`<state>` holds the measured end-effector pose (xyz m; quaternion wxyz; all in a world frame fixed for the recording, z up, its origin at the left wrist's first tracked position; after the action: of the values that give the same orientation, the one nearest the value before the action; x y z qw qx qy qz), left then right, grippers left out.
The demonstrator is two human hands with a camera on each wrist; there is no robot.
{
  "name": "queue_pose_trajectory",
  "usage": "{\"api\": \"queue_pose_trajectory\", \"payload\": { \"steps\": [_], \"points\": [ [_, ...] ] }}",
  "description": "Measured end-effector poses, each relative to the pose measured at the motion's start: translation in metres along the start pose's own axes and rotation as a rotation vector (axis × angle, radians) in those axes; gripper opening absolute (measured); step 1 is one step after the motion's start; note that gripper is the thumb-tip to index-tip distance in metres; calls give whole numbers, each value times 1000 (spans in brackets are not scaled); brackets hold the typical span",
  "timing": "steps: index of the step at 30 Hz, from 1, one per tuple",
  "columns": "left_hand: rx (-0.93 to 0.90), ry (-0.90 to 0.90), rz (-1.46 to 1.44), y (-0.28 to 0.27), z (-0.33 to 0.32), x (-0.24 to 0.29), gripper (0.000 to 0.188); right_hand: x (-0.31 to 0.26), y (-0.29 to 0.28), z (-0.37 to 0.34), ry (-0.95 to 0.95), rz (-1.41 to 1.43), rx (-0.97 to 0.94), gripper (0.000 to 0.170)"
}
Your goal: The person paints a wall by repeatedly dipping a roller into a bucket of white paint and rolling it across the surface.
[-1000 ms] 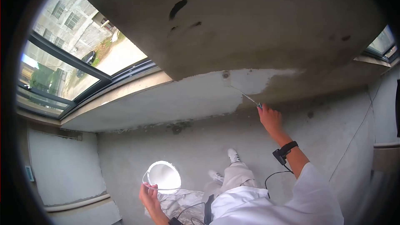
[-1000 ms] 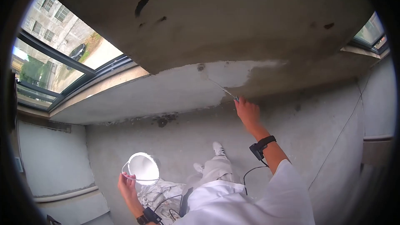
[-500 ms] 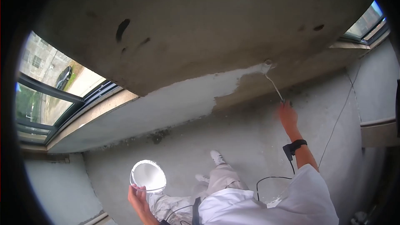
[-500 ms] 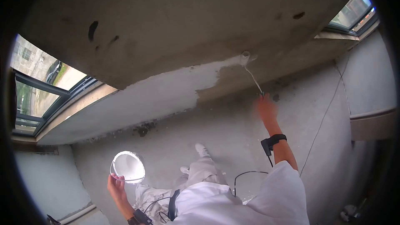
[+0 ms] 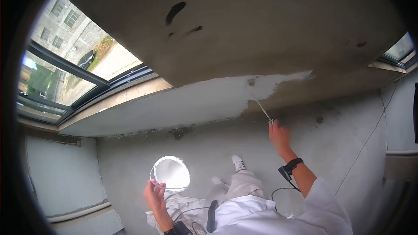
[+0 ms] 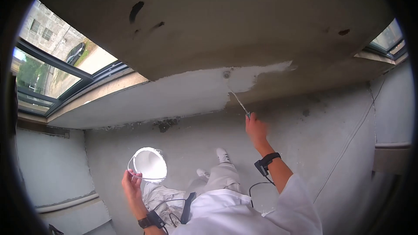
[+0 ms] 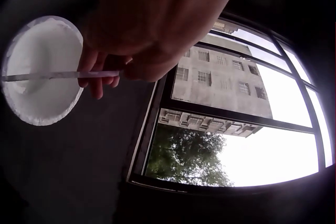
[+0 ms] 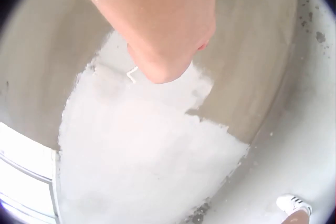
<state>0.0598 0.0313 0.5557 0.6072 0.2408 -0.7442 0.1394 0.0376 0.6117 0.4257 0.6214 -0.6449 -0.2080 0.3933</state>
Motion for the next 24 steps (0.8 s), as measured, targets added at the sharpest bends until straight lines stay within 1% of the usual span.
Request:
{"api": "queue_pose_trajectory", "payload": {
  "steps": [1, 4, 7, 10, 14, 17, 18, 21, 22, 23, 24],
  "points": [
    [12, -4, -2, -6, -2, 1, 25, -17, 9, -6, -11, 54, -5, 28],
    [53, 1, 4, -25, -7, 1, 25, -64, 32, -20, 2, 154, -125, 28],
    [88, 16, 4, -39, -11, 1, 27, -127, 36, -25, -115, 141, -100, 30],
    [106, 8, 18, -51, -17, -1, 28, -193, 44, -29, -193, 138, -209, 32],
    [148, 26, 31, -84, -45, 6, 28, -233, 29, -48, -221, 200, -286, 34],
    [190, 48, -30, -114, -56, 10, 29, -224, 7, -71, -174, 244, -305, 36],
    [179, 46, -45, -120, -50, 5, 29, -216, 11, -78, -138, 220, -321, 37],
    [189, 53, -112, -155, -56, -2, 28, -160, 6, -113, -35, 155, -379, 43],
    [194, 20, -137, -167, -58, -7, 27, -132, 12, -125, 31, 175, -366, 45],
    [187, 10, -139, -177, -60, -11, 27, -108, 10, -139, 37, 196, -351, 47],
    [181, 23, -155, -184, -64, -14, 27, -81, 10, -152, 75, 205, -343, 44]
  ]
}}
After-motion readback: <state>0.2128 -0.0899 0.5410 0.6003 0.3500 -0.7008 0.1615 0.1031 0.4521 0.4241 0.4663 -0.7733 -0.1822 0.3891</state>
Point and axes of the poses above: each hand's wrist, its own z-axis towards the middle knuckle, its own y-axis out of the palm, x = y × z, the point moved 7 cm from there along z, towards the middle knuckle, and after that the axes turned 14 degrees about y, right-handed, at the moved point
